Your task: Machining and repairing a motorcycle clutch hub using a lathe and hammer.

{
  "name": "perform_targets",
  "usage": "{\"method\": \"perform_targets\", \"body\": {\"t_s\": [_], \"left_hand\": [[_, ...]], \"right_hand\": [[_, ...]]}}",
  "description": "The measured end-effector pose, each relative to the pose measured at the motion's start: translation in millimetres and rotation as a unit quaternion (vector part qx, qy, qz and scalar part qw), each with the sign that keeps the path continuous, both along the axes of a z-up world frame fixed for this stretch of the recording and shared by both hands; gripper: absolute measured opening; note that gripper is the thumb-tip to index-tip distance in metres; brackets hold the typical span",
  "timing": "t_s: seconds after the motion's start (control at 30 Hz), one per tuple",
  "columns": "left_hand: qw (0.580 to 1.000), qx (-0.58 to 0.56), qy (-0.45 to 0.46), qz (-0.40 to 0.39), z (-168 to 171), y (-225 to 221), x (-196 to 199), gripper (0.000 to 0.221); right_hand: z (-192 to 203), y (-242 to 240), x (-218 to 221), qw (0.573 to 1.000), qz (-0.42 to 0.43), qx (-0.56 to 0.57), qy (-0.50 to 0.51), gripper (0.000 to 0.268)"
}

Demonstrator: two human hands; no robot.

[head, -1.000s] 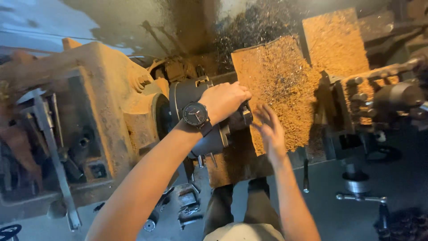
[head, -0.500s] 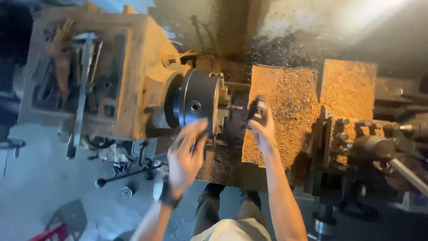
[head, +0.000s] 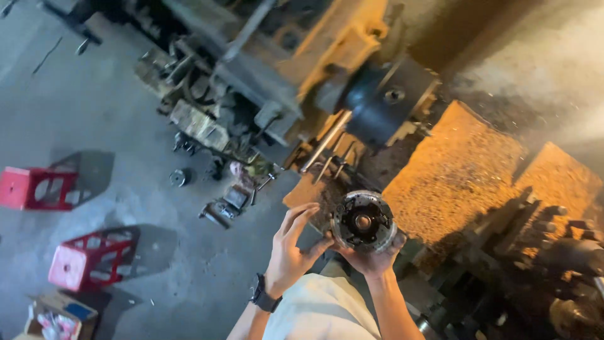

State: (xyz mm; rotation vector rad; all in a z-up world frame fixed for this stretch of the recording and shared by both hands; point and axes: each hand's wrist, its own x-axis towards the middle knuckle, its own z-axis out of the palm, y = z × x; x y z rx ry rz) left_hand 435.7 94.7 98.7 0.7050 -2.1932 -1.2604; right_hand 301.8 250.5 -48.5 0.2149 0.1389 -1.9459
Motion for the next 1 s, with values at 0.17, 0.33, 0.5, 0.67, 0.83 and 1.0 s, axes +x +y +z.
{"method": "perform_targets", "body": {"t_s": [0.17,0.33,0.5,0.67,0.83,1.0], "left_hand": [[0.998,0.026,0.030,0.039,22,7,92,0.072],[0.994,0.047,0.056,0.087,26,22,197,0.078],[0.980,0.113,0.103,0.127,14,27,273,0.079],[0.968,0.148,0.157,0.127,-5,19,318,0.084],[0.957,0.205,0.182,0.091,-21,-10,321,0.101],[0.951,0.267,0.156,0.018,-59,-80,303,0.127]], "right_hand": [[22,-16,63,0.995,0.069,0.005,0.067,0.093],[44,-20,137,0.977,0.128,0.027,0.171,0.097],[60,-24,207,0.951,0.149,0.062,0.263,0.101],[55,-36,249,0.927,0.140,0.113,0.328,0.104],[52,-66,261,0.885,0.147,0.183,0.401,0.118],[27,-127,268,0.881,0.207,0.208,0.372,0.114]]}}
